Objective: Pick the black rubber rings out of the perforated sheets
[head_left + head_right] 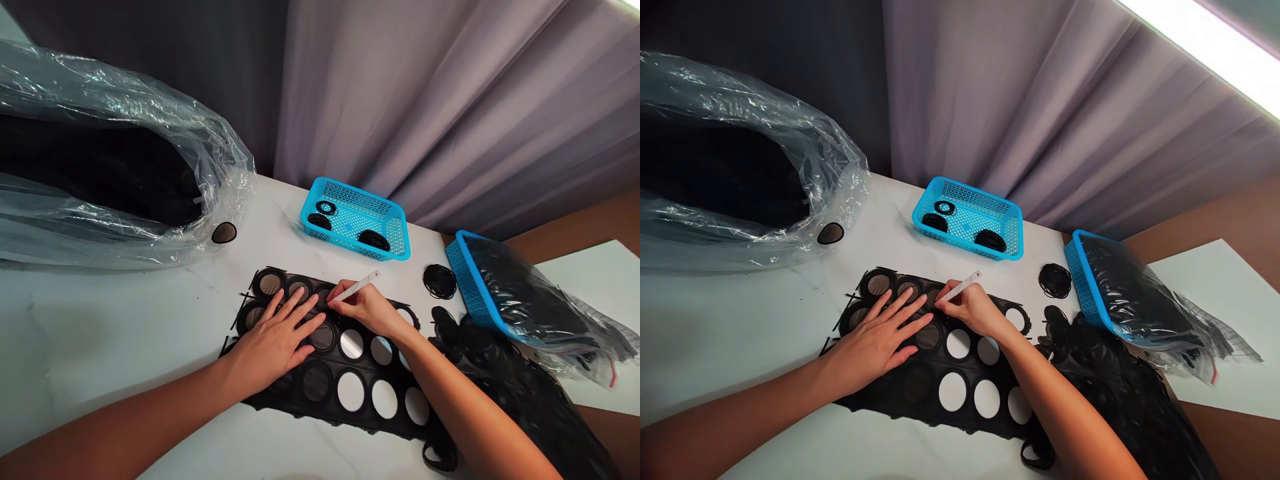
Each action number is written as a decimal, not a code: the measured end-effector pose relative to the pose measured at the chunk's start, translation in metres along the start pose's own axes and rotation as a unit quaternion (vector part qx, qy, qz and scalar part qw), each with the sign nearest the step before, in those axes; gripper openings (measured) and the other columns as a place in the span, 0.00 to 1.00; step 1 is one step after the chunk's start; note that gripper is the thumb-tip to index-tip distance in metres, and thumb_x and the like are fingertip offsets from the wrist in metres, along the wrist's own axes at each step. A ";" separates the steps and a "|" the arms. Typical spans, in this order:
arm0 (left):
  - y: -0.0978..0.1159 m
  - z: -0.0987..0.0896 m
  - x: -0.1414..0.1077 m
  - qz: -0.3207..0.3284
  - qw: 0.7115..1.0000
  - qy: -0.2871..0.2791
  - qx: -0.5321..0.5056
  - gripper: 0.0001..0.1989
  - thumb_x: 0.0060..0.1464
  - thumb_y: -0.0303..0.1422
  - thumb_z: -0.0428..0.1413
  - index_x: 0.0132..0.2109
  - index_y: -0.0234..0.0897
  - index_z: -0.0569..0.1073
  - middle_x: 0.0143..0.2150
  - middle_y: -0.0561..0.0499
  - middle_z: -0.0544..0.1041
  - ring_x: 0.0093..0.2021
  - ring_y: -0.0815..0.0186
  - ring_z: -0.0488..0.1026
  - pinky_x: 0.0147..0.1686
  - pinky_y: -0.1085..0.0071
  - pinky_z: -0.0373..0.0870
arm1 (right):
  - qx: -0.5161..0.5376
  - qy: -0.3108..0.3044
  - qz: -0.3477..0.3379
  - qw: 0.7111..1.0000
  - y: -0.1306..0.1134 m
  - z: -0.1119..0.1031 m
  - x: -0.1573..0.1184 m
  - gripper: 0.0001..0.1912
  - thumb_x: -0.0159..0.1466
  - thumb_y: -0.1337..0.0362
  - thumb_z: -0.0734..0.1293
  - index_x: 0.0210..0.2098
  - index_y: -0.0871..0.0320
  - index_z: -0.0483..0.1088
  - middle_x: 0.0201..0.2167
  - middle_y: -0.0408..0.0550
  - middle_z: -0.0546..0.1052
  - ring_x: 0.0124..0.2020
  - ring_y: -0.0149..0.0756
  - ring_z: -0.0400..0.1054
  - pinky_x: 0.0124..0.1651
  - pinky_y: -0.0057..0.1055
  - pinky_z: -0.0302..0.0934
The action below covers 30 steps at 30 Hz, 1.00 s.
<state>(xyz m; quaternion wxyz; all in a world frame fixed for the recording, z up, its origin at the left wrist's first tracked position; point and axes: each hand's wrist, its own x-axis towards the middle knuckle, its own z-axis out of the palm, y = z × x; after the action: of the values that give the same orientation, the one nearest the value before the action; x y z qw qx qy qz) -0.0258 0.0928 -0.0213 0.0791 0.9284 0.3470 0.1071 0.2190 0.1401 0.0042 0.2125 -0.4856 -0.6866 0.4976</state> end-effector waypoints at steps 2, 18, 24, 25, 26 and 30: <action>0.000 0.000 0.000 -0.001 1.000 0.009 -0.003 0.25 0.69 0.42 0.49 0.69 0.46 0.60 0.73 0.47 0.56 0.73 0.47 0.50 0.68 0.45 0.48 | -0.076 0.008 -0.043 0.996 -0.006 0.006 -0.003 0.06 0.67 0.61 0.67 0.33 0.56 0.70 0.36 0.48 0.78 0.32 0.35 0.68 0.35 0.30 0.62; -0.018 -0.013 -0.027 -0.038 0.998 0.009 0.040 0.33 0.63 0.47 0.56 0.69 0.38 0.61 0.73 0.36 0.55 0.72 0.45 0.53 0.66 0.48 0.55 | -0.120 0.092 -0.103 0.983 -0.024 0.015 0.021 0.06 0.69 0.64 0.62 0.36 0.56 0.69 0.38 0.49 0.80 0.34 0.37 0.70 0.37 0.31 0.62; -0.025 -0.012 -0.037 -0.031 0.999 0.013 0.038 0.32 0.64 0.47 0.55 0.70 0.44 0.59 0.74 0.40 0.53 0.72 0.43 0.51 0.65 0.43 0.54 | -0.056 -0.005 -0.109 0.992 -0.028 0.035 0.032 0.07 0.68 0.63 0.64 0.36 0.57 0.72 0.37 0.47 0.78 0.34 0.35 0.68 0.38 0.31 0.62; -0.025 -0.011 -0.037 -0.031 0.999 0.014 0.038 0.32 0.64 0.47 0.55 0.70 0.44 0.59 0.74 0.40 0.53 0.72 0.42 0.51 0.65 0.43 0.54 | -0.050 -0.010 -0.106 0.993 -0.028 0.034 0.032 0.06 0.68 0.63 0.65 0.36 0.57 0.72 0.37 0.48 0.77 0.35 0.35 0.68 0.38 0.31 0.62; -0.024 -0.010 -0.037 -0.030 0.999 0.015 0.039 0.32 0.64 0.47 0.55 0.70 0.45 0.59 0.74 0.40 0.52 0.72 0.42 0.51 0.65 0.43 0.53 | -0.046 -0.014 -0.102 0.994 -0.028 0.032 0.033 0.06 0.67 0.63 0.65 0.36 0.57 0.72 0.37 0.47 0.77 0.35 0.35 0.68 0.38 0.31 0.62; -0.023 -0.009 -0.037 -0.028 0.998 0.019 0.045 0.32 0.63 0.47 0.56 0.70 0.45 0.60 0.74 0.40 0.52 0.72 0.42 0.51 0.65 0.44 0.53 | -0.037 -0.019 -0.096 0.995 -0.028 0.031 0.034 0.04 0.67 0.64 0.66 0.37 0.57 0.72 0.36 0.46 0.75 0.35 0.34 0.67 0.38 0.31 0.62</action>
<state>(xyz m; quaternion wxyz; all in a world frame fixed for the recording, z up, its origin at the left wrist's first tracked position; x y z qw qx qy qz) -0.0702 0.0862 -0.0235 0.0337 0.9186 0.3791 0.1066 0.1672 0.1542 0.0093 0.2277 -0.4154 -0.7521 0.4582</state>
